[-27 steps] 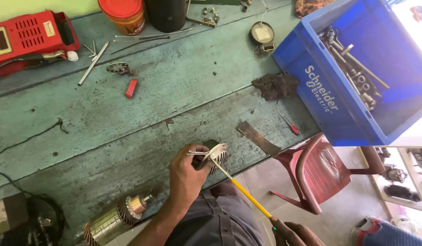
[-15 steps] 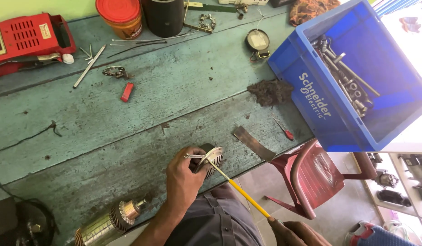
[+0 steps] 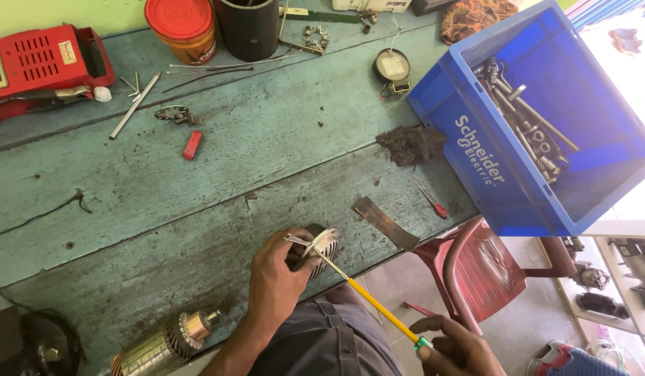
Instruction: The recorder disassembles a starter motor component on a workbench, removing housing and inspecting internal parts.
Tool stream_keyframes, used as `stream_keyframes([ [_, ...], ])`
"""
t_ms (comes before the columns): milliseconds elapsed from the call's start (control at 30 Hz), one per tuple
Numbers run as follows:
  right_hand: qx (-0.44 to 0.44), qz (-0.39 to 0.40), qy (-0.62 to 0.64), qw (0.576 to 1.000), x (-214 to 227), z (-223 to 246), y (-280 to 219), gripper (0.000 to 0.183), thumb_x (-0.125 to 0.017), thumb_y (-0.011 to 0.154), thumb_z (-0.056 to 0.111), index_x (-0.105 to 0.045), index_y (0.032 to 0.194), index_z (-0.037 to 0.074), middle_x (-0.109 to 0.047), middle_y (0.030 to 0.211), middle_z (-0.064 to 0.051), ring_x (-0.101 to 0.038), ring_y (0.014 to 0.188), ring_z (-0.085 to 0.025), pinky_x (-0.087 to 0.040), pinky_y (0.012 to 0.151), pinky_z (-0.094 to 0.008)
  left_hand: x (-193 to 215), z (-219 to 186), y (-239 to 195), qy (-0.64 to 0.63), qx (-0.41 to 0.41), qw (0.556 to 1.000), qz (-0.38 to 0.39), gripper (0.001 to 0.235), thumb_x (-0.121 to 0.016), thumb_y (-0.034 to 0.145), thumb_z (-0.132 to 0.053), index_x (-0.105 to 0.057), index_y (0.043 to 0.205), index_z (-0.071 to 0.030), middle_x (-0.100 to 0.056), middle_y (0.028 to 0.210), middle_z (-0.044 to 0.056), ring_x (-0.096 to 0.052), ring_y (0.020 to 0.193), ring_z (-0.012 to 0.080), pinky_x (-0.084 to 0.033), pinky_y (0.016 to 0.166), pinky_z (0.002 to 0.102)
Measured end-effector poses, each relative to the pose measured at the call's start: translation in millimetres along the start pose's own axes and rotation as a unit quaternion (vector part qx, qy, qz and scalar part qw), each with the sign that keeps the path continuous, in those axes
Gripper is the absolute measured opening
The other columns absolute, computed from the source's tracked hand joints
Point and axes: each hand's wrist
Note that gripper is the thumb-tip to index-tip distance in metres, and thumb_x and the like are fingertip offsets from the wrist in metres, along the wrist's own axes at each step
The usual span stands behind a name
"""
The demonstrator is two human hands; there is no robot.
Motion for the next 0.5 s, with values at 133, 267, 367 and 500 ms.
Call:
stream_keyframes([
  [133, 0.038, 0.059, 0.105, 0.992, -7, -47, 26, 0.038, -0.092, 0.078, 0.021, -0.070, 0.108, 0.010, -0.075, 0.073, -0.004, -0.078, 0.071, -0.013, -0.064, 0.068, -0.030, 3, -2, 0, -0.008, 0.019, 0.999, 0.030, 0.036, -0.087, 0.070, -0.005, -0.067, 0.100, -0.006, -0.071, 0.095, 0.009, -0.074, 0.076, 0.0222, -0.057, 0.066, 0.034],
  [267, 0.253, -0.081, 0.016, 0.964, 0, -21, 11, 0.033, -0.082, 0.084, 0.030, -0.066, 0.104, 0.009, -0.072, 0.081, 0.002, -0.073, 0.076, -0.009, -0.061, 0.070, -0.025, 0, -2, -1, -0.018, 0.041, 0.998, 0.032, 0.034, -0.086, 0.072, -0.005, -0.066, 0.100, -0.006, -0.072, 0.096, 0.008, -0.077, 0.079, 0.0205, -0.061, 0.067, 0.032],
  [367, 0.297, -0.184, -0.152, 0.924, 7, -37, 18, 0.028, -0.077, 0.087, 0.039, -0.073, 0.107, 0.020, -0.073, 0.078, 0.008, -0.074, 0.072, -0.005, -0.056, 0.070, -0.022, 1, -1, -2, -0.027, 0.039, 0.998, 0.033, 0.030, -0.082, 0.077, -0.004, -0.066, 0.102, -0.005, -0.074, 0.097, 0.009, -0.078, 0.082, 0.0206, -0.062, 0.068, 0.032],
  [500, -0.058, 0.154, 0.314, 0.935, 18, -50, 37, 0.027, -0.074, 0.103, 0.029, -0.064, 0.117, 0.009, -0.044, 0.068, -0.006, -0.043, 0.058, -0.020, -0.034, 0.053, -0.037, 5, -1, 0, -0.037, 0.063, 0.996, 0.045, 0.023, -0.077, 0.082, -0.004, -0.067, 0.103, -0.005, -0.076, 0.094, 0.010, -0.079, 0.080, 0.0207, -0.062, 0.068, 0.033],
])
Point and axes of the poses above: each hand's wrist, its own y-axis towards the middle knuckle, its own x-axis out of the back of the hand, z = x × y
